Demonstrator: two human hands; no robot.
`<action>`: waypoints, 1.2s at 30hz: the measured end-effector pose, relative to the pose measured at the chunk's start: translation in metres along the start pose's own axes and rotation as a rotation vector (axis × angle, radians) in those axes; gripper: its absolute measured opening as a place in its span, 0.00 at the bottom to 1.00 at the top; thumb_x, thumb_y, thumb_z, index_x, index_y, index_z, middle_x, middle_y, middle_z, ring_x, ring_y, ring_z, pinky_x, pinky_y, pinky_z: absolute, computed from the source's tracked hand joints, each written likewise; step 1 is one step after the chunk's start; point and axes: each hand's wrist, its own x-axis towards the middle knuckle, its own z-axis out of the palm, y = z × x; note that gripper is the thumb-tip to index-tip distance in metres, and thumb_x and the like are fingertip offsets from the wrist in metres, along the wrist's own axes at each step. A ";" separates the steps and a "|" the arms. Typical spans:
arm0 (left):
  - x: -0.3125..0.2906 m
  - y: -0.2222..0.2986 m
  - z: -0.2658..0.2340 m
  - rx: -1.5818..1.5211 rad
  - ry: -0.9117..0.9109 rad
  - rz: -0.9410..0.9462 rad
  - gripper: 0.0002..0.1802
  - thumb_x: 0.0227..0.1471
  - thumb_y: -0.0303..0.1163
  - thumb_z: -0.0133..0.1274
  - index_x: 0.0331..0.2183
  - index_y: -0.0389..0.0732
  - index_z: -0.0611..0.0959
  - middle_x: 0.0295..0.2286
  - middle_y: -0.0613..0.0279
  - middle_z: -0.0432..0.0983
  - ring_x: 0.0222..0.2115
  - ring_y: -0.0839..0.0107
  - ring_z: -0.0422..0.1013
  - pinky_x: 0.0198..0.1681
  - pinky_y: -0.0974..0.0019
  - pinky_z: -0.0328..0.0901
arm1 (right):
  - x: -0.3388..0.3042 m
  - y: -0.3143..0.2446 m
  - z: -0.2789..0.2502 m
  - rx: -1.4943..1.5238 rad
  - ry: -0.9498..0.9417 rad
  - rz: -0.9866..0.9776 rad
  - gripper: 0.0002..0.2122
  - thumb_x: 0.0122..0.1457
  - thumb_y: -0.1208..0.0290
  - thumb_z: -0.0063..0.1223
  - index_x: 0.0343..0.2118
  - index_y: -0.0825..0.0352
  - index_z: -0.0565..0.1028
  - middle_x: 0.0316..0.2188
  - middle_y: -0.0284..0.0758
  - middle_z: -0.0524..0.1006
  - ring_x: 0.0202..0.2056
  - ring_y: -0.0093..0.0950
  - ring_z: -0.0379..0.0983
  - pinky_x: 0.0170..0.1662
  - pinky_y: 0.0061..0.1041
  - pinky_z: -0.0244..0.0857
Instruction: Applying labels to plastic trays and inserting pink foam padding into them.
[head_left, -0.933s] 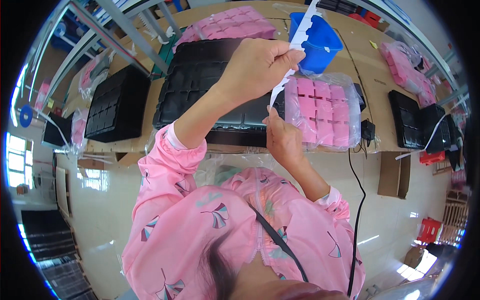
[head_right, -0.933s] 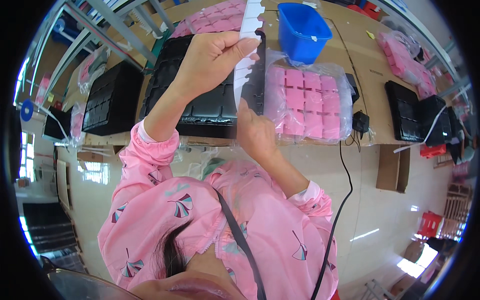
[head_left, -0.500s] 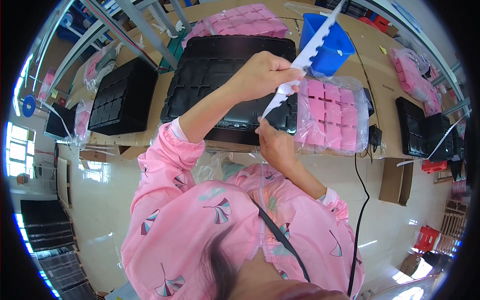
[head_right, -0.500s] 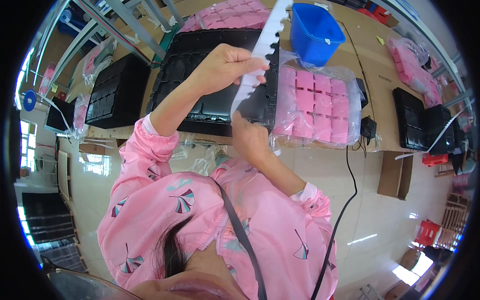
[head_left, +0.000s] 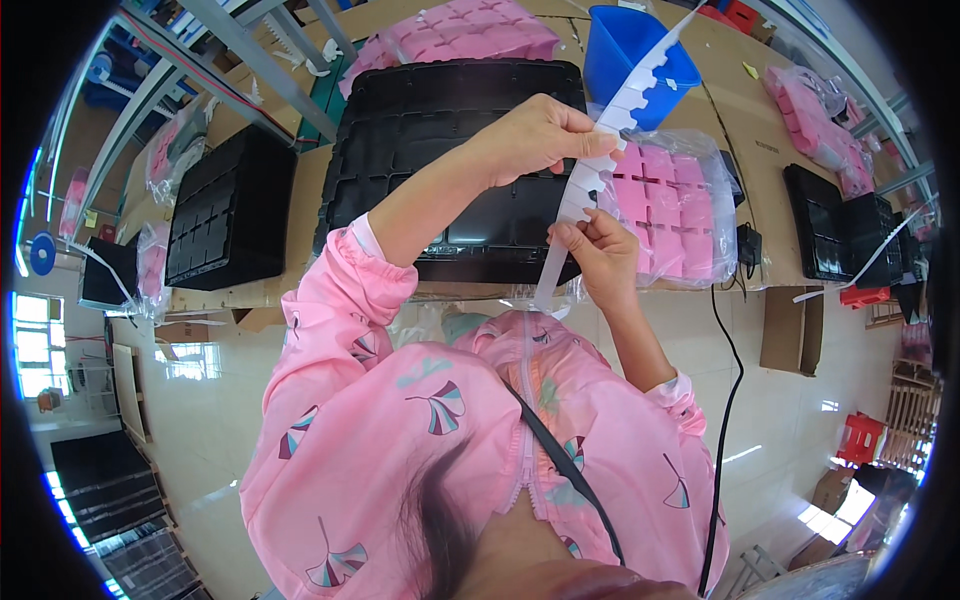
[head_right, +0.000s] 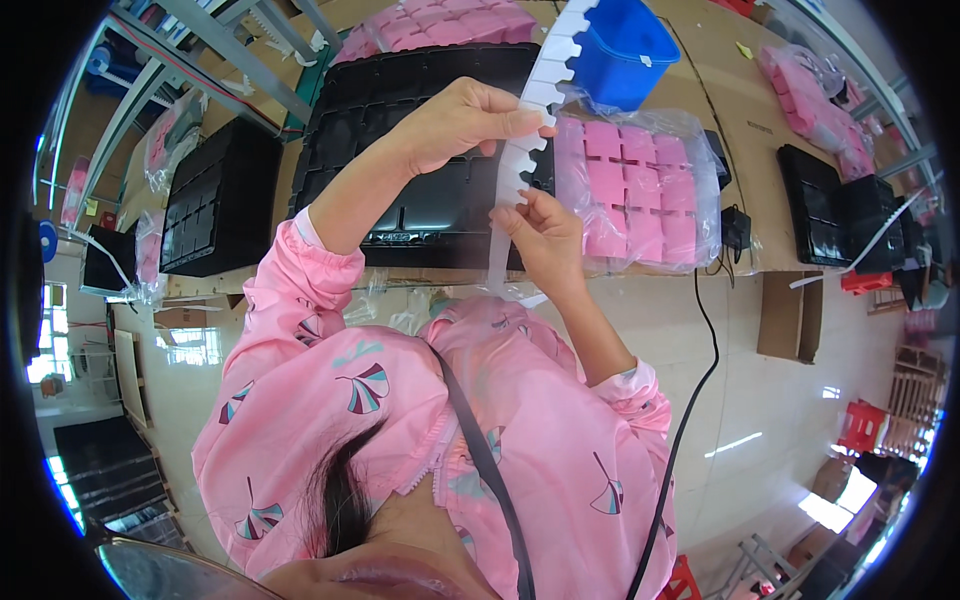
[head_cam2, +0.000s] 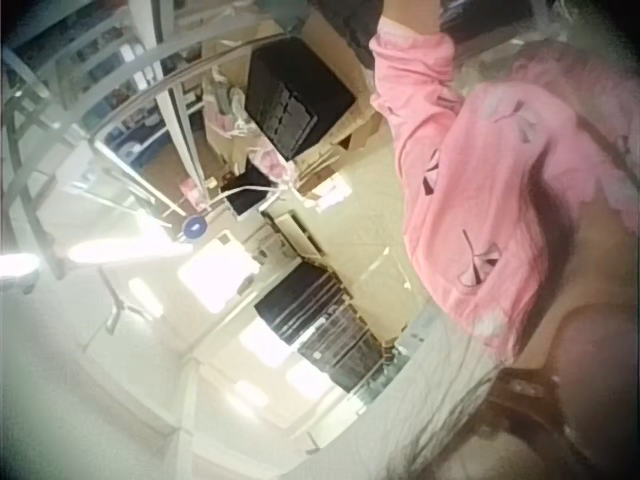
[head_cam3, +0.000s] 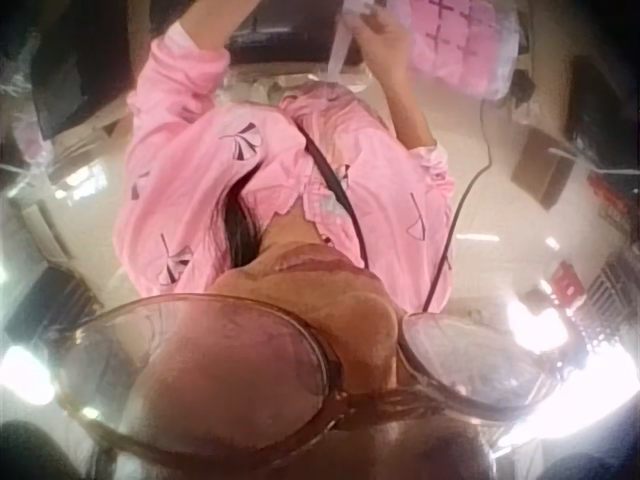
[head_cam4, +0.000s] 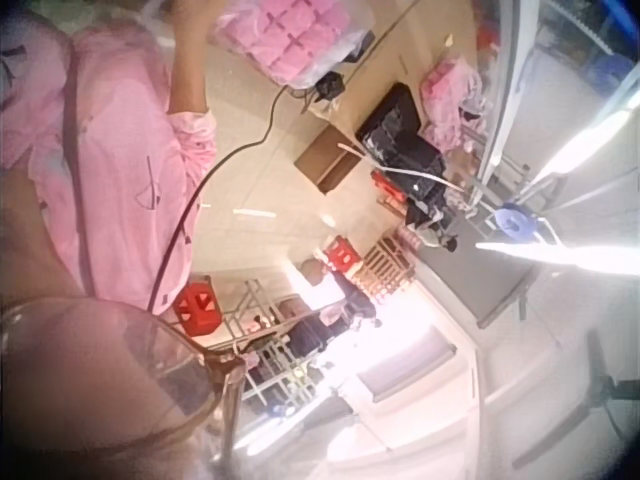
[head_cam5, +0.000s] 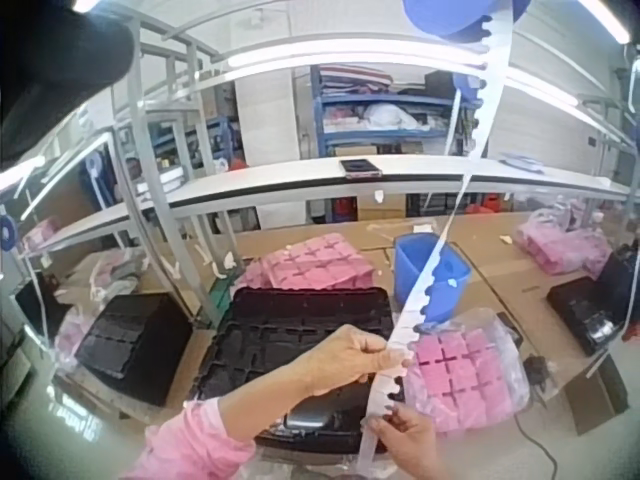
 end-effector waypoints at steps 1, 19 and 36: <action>0.001 0.000 0.000 0.010 0.023 0.018 0.16 0.45 0.41 0.58 0.31 0.39 0.83 0.23 0.69 0.76 0.20 0.86 0.62 0.20 0.81 0.54 | 0.000 0.002 -0.002 -0.004 0.007 -0.034 0.16 0.53 0.74 0.54 0.44 0.73 0.67 0.30 0.34 0.76 0.31 0.18 0.71 0.35 0.15 0.64; -0.005 -0.006 0.015 -0.210 0.104 -0.033 0.15 0.40 0.42 0.63 0.25 0.40 0.83 0.19 0.68 0.73 0.20 0.83 0.66 0.20 0.80 0.57 | 0.041 -0.070 -0.016 -0.903 0.238 -1.045 0.13 0.40 0.76 0.63 0.31 0.70 0.75 0.40 0.40 0.71 0.39 0.37 0.67 0.41 0.30 0.61; -0.014 -0.011 0.017 -0.276 0.197 -0.160 0.16 0.44 0.45 0.59 0.25 0.42 0.82 0.24 0.68 0.75 0.28 0.80 0.70 0.25 0.77 0.58 | 0.053 -0.074 -0.004 -0.962 0.165 -1.228 0.10 0.34 0.82 0.62 0.23 0.68 0.74 0.32 0.35 0.73 0.34 0.35 0.69 0.35 0.29 0.63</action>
